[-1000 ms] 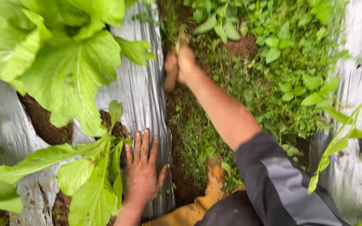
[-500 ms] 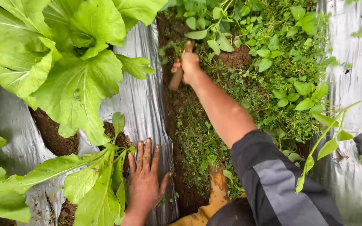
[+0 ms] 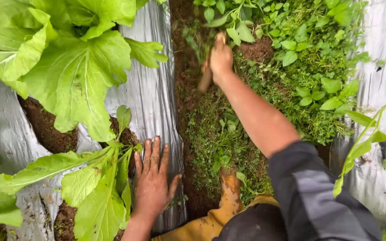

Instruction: Manual weeding of a vegetable garden bed using hands and a small wooden stick to remove weeds from the soil.

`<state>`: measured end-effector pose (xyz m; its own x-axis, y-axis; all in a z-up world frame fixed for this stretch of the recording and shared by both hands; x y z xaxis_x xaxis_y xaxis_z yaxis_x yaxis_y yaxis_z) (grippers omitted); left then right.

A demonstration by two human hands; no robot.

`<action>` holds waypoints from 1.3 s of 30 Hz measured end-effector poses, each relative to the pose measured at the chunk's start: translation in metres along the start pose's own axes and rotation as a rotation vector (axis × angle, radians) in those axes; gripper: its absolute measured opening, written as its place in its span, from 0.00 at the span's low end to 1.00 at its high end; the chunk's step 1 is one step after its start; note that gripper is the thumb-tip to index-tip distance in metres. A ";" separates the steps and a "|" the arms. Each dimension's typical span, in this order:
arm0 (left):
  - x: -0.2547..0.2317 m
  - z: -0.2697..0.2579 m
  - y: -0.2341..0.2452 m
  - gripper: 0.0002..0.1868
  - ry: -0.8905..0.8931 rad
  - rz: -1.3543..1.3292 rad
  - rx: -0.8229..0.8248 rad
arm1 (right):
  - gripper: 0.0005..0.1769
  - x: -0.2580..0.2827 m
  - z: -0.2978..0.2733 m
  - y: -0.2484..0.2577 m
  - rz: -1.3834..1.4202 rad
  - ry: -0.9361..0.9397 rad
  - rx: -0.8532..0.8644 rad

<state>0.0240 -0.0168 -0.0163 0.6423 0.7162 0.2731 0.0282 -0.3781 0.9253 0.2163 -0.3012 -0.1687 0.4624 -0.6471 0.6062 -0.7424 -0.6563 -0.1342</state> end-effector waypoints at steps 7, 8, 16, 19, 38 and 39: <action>0.003 0.004 0.001 0.47 0.008 0.004 0.004 | 0.28 -0.014 -0.019 0.020 -0.184 0.054 0.169; 0.000 -0.002 0.001 0.47 0.007 -0.021 0.013 | 0.34 -0.028 -0.044 0.045 -0.376 0.062 0.231; 0.001 -0.002 -0.003 0.45 0.009 -0.029 0.045 | 0.23 -0.055 -0.152 0.155 -1.198 -0.136 0.517; 0.002 -0.004 -0.003 0.45 0.018 -0.026 0.044 | 0.29 -0.038 -0.113 0.130 -1.169 0.223 0.460; 0.003 0.000 0.003 0.43 -0.007 -0.156 0.255 | 0.20 -0.094 -0.126 0.196 -1.210 0.119 0.488; 0.004 -0.001 0.004 0.43 -0.006 -0.170 0.262 | 0.20 -0.091 -0.117 0.193 -1.222 0.108 0.488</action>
<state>0.0258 -0.0146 -0.0116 0.6159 0.7790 0.1177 0.3317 -0.3919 0.8581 -0.0257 -0.3231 -0.1576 0.6479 0.4772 0.5937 0.3831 -0.8778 0.2875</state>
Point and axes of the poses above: each hand's wrist, its own z-axis towards the middle knuckle, its own y-axis out of the back of the hand, x = y × z, the point moved 3 cm from there along z, towards the middle knuckle, and after that the axes turned 12 degrees about z, right-handed, at the moved point
